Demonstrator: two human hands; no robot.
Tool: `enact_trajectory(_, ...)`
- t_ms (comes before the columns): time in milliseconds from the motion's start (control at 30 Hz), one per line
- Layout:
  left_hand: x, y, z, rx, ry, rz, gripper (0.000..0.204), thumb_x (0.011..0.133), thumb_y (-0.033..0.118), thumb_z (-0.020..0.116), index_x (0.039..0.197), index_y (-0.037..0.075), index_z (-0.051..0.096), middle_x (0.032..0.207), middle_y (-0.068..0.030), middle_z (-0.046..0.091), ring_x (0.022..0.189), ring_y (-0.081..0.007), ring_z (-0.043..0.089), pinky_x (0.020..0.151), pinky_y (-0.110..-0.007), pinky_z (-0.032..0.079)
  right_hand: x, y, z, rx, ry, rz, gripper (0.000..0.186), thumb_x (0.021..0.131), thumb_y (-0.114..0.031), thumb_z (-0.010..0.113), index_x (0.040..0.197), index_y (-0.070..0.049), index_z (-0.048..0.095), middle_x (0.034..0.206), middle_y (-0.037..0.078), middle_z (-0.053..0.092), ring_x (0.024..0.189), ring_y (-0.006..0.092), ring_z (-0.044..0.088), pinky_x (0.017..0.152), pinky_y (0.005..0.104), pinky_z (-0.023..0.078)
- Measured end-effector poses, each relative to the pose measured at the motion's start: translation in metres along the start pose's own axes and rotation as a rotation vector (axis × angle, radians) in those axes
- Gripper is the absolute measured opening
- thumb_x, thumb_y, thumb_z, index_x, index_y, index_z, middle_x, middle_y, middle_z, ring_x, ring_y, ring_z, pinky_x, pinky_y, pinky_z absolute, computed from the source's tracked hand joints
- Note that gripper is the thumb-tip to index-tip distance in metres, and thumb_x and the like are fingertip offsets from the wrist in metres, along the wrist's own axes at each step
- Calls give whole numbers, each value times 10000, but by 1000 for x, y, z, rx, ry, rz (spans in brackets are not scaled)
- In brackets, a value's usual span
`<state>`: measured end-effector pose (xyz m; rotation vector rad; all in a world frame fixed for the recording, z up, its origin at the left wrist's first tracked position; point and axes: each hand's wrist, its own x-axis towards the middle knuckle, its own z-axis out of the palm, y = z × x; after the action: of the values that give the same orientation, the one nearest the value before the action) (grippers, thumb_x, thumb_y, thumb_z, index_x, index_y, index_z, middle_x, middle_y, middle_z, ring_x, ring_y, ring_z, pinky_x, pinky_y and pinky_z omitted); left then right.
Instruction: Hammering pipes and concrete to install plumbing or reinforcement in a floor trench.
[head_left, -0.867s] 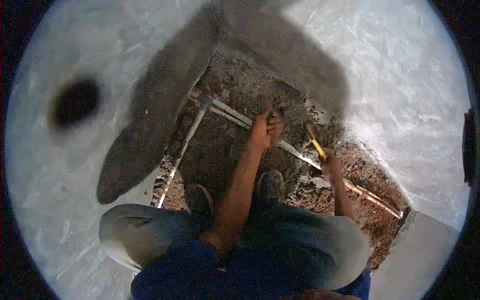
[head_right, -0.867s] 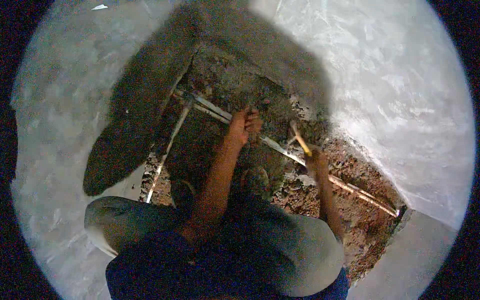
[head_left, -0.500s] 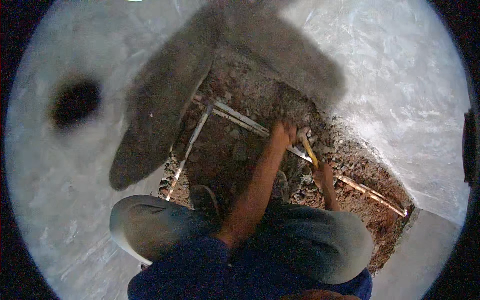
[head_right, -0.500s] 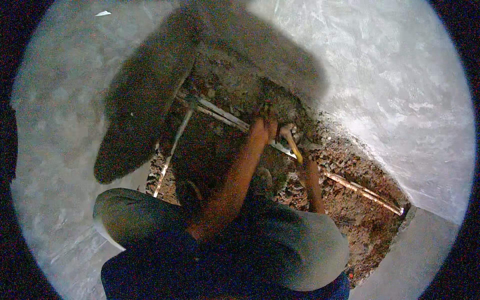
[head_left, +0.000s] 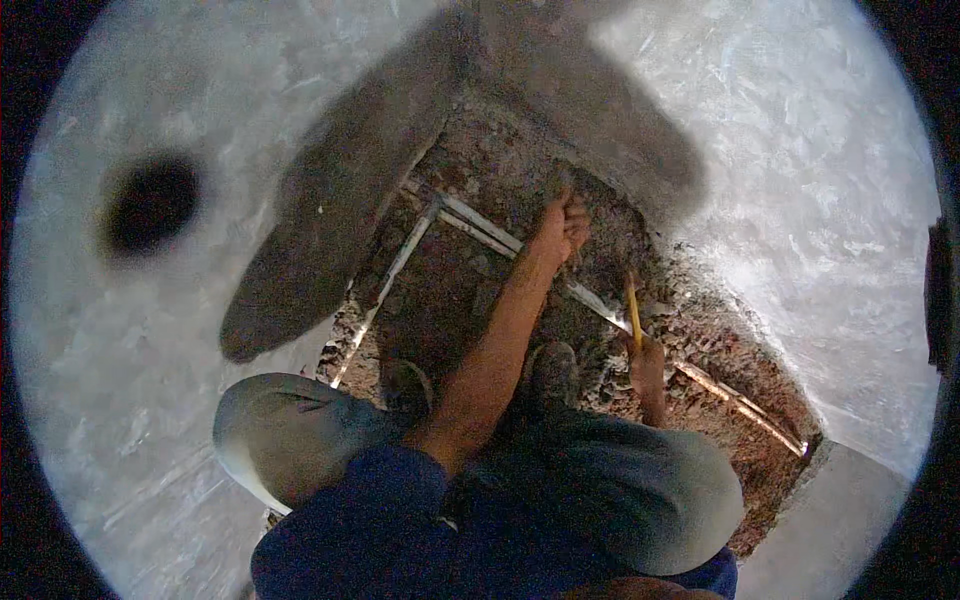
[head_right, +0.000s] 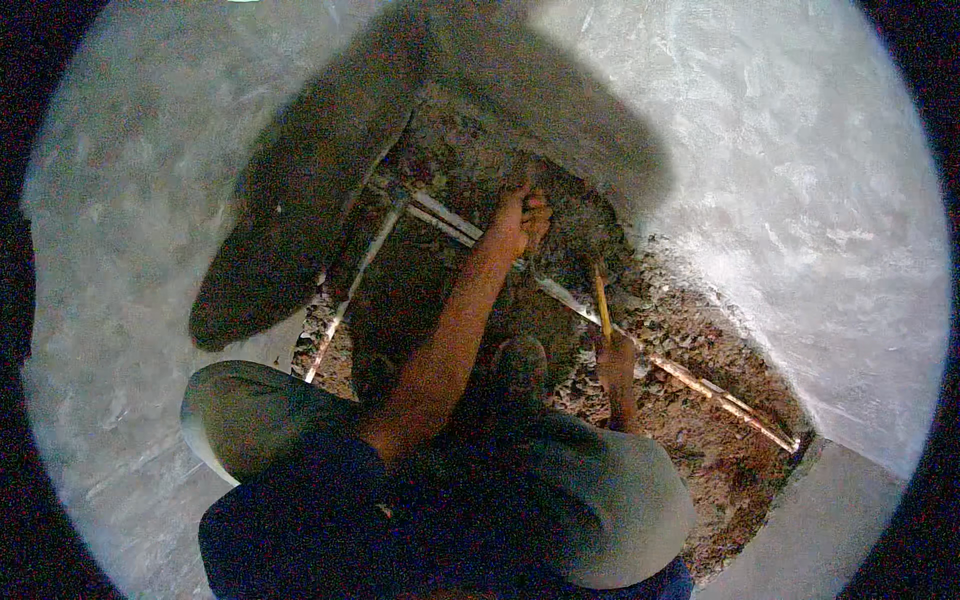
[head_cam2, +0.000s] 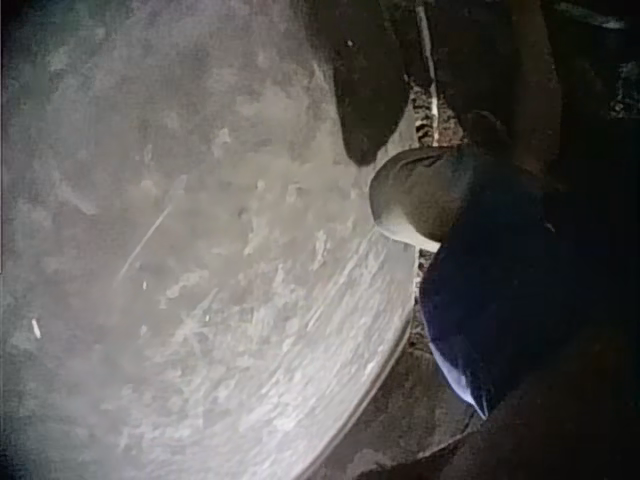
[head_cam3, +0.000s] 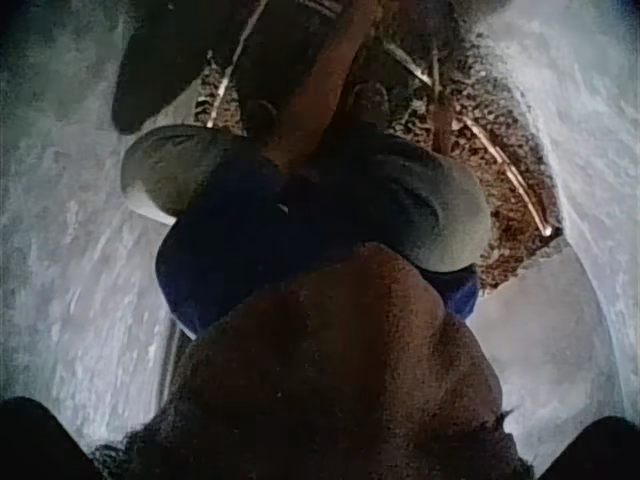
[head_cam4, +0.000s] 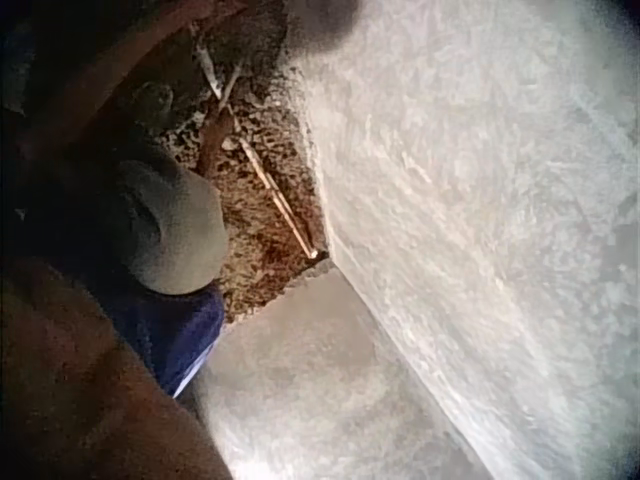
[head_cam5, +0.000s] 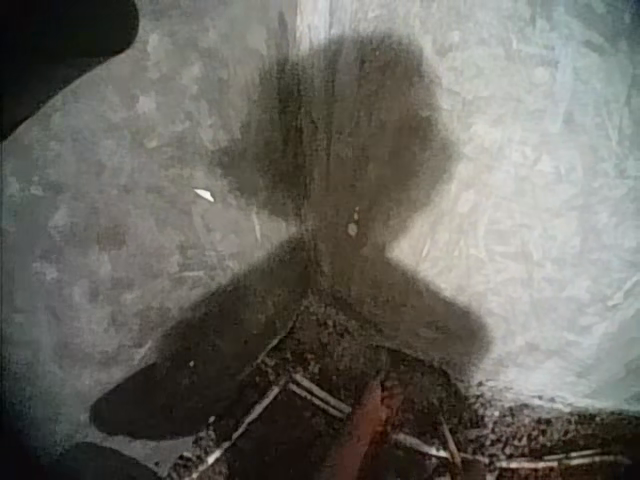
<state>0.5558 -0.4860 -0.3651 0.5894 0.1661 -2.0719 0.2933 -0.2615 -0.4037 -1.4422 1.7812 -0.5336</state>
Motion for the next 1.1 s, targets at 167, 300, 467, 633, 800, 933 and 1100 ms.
enact_trajectory(167,-29,-28,-32,-174,69,83,400,960,383,299,695,119,441,517,40,297,396,-89,215,353,-243,224,2,-76,-1,-73,137,5,364,845,-341,566,653,-44,483,537,-3,358,453,109,285,444,307,239)
enact_trajectory(300,-24,-17,-13,-207,5,51,373,891,425,429,699,109,482,597,-26,457,417,-115,339,350,-243,275,-2,-83,-12,-102,229,-22,381,831,-323,602,606,-51,460,497,2,347,451,115,287,435,309,236)
enact_trajectory(467,12,19,-11,-373,40,12,449,958,367,301,596,116,387,496,22,300,383,-109,234,336,-248,249,2,-118,-18,-169,238,-14,409,812,-327,632,583,-40,452,517,-5,408,474,93,341,432,292,257)
enact_trajectory(633,23,11,4,-828,-308,-189,271,860,296,446,703,79,490,575,-25,419,434,-119,346,370,-208,295,7,-143,-24,282,365,-147,318,782,-233,672,608,-42,487,556,-28,452,499,69,375,447,256,298)
enact_trajectory(800,24,26,-8,-583,-358,-81,234,836,238,446,660,86,471,557,-12,396,442,-112,337,377,-212,296,11,-179,-25,694,312,18,179,789,-142,639,666,-58,541,590,-36,464,545,79,423,519,250,350)
enact_trajectory(933,29,33,26,-844,-93,-75,200,812,189,447,644,82,463,545,-2,374,452,-120,335,396,-242,302,30,-208,-39,-275,217,-463,235,861,-214,497,709,-35,501,602,45,351,604,169,381,649,297,365)
enact_trajectory(1100,43,45,4,-584,91,17,236,896,129,327,673,68,372,611,-28,335,485,-158,291,410,-307,310,64,-227,-6,-445,-37,-191,231,848,-195,470,776,19,518,728,163,500,649,281,479,634,385,397)
